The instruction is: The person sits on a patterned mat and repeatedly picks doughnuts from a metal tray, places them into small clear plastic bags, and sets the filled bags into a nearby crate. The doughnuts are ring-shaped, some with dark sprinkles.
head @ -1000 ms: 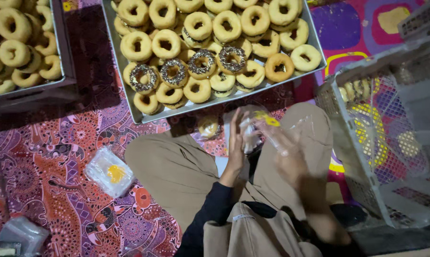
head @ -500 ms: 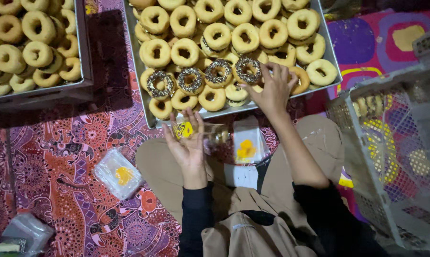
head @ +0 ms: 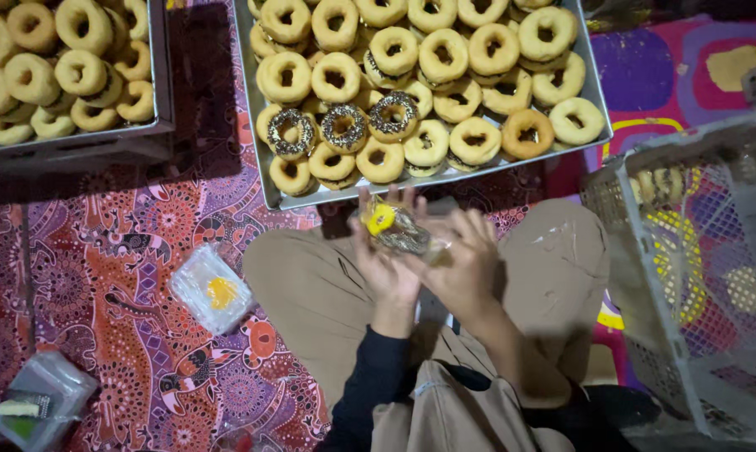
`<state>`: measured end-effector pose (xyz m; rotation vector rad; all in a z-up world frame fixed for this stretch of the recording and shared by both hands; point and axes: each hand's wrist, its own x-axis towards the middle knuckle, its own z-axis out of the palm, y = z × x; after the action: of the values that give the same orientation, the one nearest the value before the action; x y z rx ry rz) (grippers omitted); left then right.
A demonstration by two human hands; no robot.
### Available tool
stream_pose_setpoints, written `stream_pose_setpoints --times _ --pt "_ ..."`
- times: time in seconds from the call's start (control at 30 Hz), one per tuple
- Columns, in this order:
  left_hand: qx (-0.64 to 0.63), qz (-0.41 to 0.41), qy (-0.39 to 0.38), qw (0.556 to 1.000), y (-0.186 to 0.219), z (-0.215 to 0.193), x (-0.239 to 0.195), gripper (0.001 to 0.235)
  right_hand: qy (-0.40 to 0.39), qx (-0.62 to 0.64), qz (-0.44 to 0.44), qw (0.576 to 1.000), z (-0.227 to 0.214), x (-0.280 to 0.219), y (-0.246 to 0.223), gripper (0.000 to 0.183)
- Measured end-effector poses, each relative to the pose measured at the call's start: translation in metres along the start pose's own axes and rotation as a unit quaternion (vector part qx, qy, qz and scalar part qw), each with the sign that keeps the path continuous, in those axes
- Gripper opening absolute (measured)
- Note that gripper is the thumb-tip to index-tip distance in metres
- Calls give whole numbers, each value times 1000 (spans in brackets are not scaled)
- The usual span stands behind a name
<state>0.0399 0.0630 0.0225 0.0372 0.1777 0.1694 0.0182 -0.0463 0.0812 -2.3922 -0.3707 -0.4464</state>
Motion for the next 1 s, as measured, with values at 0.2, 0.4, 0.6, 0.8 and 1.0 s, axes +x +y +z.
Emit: stream_pose_setpoints --times 0.2,0.4,0.6,0.8,1.0 --pt "18 -20 -53 998 18 -4 -5 65 -58 290 31 955 -3 -4 -7 38" --pt "234 18 48 971 14 -35 -29 68 73 242 27 967 -23 -8 -6 17" --pt "712 157 -201 655 12 -39 -105 19 -201 98 103 969 7 1 85 22" --pt "628 -139 -327 692 -43 -49 -151 33 -173 87 237 952 90 5 191 27" --pt "608 -260 -235 713 -66 -93 -169 24 -69 7 216 974 114 14 265 41"
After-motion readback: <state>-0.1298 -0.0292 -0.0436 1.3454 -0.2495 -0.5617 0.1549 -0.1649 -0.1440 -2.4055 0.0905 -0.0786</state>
